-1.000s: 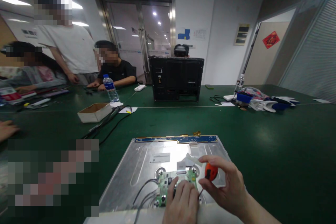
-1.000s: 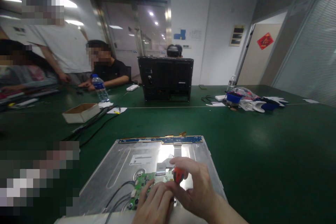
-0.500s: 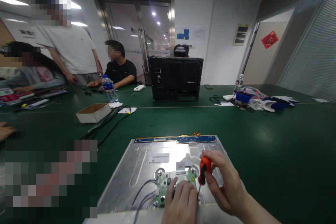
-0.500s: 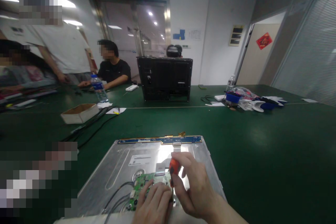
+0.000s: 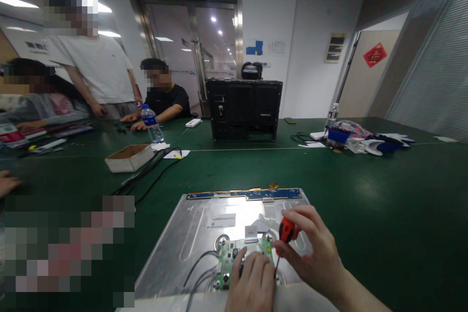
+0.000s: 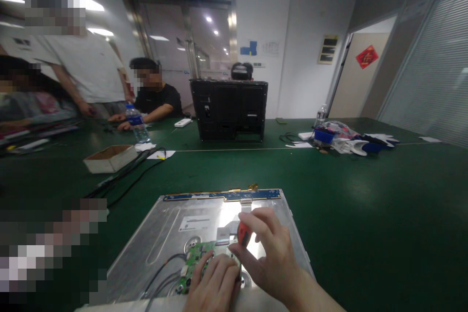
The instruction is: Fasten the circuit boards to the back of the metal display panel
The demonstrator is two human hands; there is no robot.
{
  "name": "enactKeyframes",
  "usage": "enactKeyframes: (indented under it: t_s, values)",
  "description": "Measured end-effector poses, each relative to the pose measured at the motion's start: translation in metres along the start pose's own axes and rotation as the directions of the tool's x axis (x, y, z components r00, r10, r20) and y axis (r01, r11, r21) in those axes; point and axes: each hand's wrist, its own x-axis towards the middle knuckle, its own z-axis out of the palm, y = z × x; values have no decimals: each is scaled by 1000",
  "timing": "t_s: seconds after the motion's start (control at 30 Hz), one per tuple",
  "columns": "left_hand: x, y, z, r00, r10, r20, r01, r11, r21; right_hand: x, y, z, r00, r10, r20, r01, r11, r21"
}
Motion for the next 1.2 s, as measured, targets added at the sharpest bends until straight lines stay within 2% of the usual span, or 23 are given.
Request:
enactKeyframes:
  t_s: [0.1,0.37,0.6,0.83,1.2]
  values:
    - [0,0,0,1000,2,3,-2,1000,3,2,-3,-2,1000,3,23,-3,1000,-8]
    - [0,0,0,1000,1,3,-1,1000,-4,3,-3,-2,998,-11,65,3,993,116]
    - [0,0,1,1000,5,1,-5,1000,17,2,-2,-1,998,-9,55,9,1000,-5]
    - [-1,-1,1,1000,3,6,-3,1000,6,3,-5,-3,998,-16,68,9,995,103]
    - [1,1,0,1000,4,-10,-3,1000,11,1,0,0,999,-26,44,25,999,35]
